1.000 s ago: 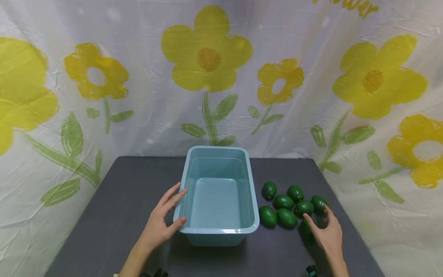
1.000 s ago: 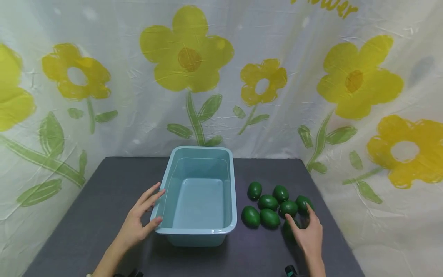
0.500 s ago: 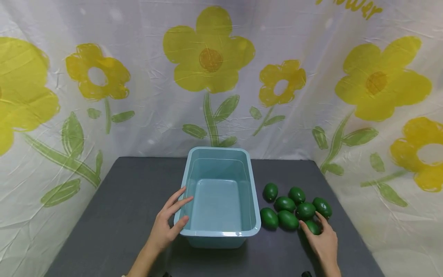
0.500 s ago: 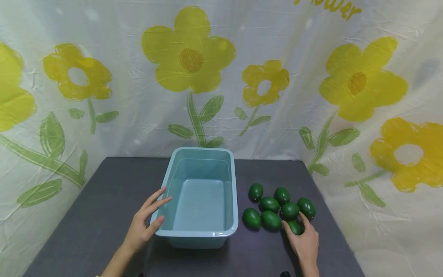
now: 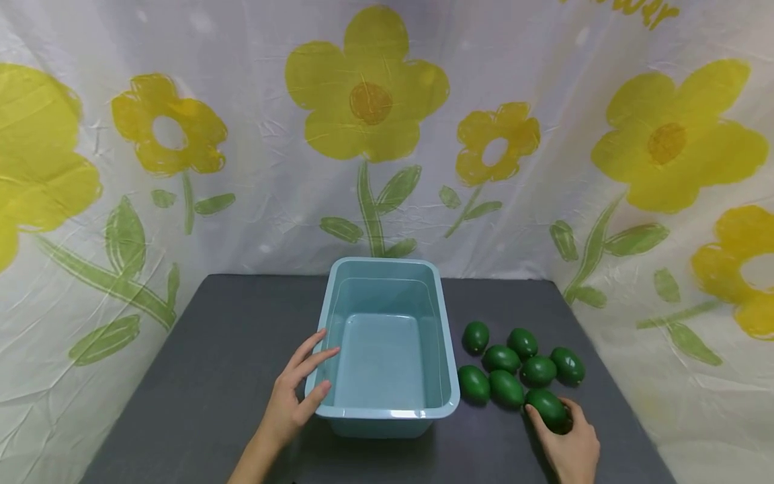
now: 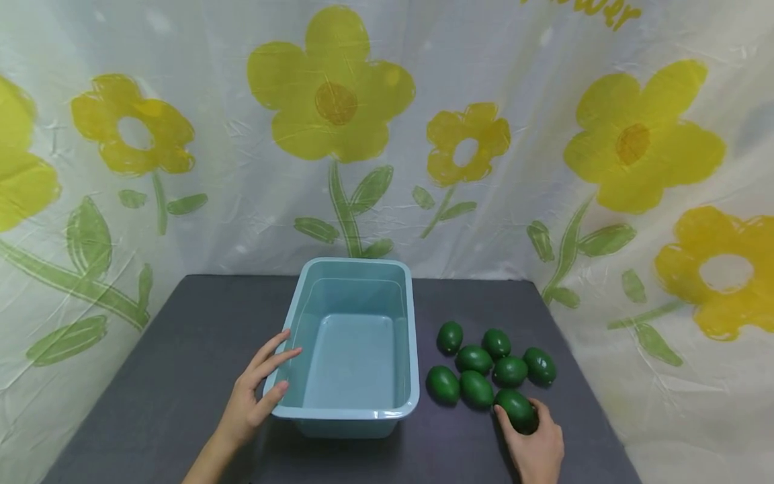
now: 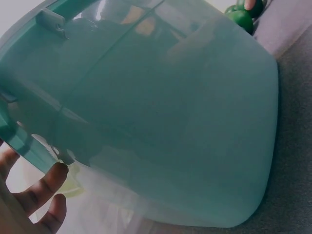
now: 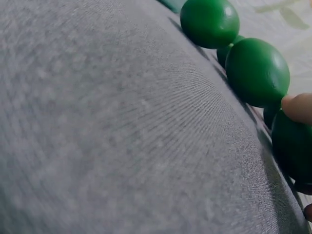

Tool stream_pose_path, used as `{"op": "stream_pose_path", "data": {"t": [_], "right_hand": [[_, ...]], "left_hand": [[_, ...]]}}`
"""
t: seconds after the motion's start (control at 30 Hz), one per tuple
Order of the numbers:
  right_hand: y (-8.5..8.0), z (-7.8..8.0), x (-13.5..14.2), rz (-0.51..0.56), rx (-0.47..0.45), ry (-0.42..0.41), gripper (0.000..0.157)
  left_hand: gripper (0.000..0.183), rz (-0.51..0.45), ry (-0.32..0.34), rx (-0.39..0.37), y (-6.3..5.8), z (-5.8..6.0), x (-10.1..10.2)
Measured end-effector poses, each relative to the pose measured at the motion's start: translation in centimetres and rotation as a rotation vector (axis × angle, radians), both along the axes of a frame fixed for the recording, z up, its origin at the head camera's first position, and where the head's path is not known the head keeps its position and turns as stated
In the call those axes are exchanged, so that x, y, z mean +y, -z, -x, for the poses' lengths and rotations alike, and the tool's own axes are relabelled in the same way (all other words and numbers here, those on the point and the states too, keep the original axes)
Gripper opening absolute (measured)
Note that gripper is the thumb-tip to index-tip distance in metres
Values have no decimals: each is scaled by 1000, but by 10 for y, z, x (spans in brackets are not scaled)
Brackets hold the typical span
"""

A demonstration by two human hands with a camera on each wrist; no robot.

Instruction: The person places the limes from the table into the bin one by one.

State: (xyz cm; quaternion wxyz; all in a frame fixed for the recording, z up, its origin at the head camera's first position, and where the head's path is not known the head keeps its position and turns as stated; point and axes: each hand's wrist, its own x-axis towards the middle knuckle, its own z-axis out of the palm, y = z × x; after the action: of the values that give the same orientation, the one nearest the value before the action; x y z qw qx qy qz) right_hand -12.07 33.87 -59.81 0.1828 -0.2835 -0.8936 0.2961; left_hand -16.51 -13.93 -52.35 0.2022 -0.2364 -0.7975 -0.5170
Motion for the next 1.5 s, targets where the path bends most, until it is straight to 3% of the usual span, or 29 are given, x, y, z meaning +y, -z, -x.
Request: {"op": "stream_pose_path", "data": {"t": [0.17,0.4,0.63,0.8,1.17,1.5], "right_hand": [[2,-1,0,-26,35,8,73],[1,-1,2,8,18,29,74],[-10,0,9,131,18,131,79],[-14,1,10,205,-12,158,86],[-34,13,11,301,73,192,87],[-58,25,5,284,212,121,75]], "left_hand": [[48,-1,-10,-13,-2,-2,0],[47,-14,-10,-26,-1,-3,0],[47,-5,16,-16,-2,-1,2],[48,-19,24,-10,-3,-3,2],[48,-30,29,-35,-3,-2,1],[48,-28,25,-48,-3,-2,1]]}}
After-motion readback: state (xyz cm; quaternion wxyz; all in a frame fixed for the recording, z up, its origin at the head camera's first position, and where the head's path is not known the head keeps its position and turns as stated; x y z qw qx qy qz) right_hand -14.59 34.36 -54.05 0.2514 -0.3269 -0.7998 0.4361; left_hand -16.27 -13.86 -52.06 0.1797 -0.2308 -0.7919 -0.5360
